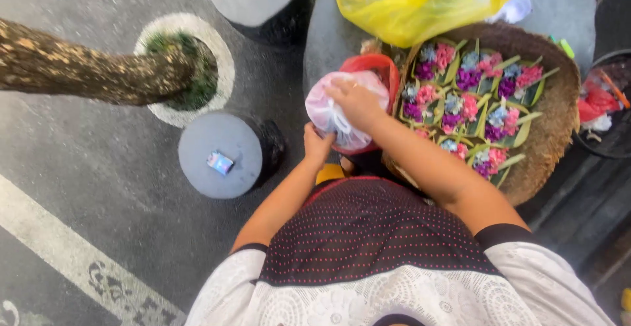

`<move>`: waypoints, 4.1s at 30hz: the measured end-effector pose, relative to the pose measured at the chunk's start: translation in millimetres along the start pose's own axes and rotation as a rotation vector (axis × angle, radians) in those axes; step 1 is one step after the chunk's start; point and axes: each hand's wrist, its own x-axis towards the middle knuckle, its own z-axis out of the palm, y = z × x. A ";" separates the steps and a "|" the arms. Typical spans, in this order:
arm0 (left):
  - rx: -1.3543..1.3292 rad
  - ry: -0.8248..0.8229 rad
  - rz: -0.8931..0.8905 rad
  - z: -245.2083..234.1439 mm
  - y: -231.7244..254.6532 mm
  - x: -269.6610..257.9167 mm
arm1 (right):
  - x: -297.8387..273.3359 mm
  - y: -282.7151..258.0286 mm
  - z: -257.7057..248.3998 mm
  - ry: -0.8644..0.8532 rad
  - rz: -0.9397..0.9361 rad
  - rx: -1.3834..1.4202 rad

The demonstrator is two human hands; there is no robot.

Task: Arranging various colored flower petals and blossoms into small decorative leaf baskets.

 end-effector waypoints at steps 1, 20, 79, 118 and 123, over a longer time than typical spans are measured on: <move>-0.004 0.009 0.023 -6.1 17.6 2.9 | 3.7 4.5 5.2 0.018 -0.014 -0.009; 0.164 -0.085 0.740 -33.8 112.6 21.3 | -23.4 17.3 -25.1 0.033 0.436 0.788; -0.756 -0.364 0.102 -80.1 136.1 -44.0 | -5.4 -6.0 -49.7 -0.587 0.339 -0.181; -0.453 -0.695 0.037 -23.6 188.7 -29.7 | -89.9 13.1 -77.4 0.224 0.430 0.650; -0.447 -0.493 -0.060 -33.7 188.9 -25.8 | -177.9 66.6 -131.2 0.832 0.755 1.455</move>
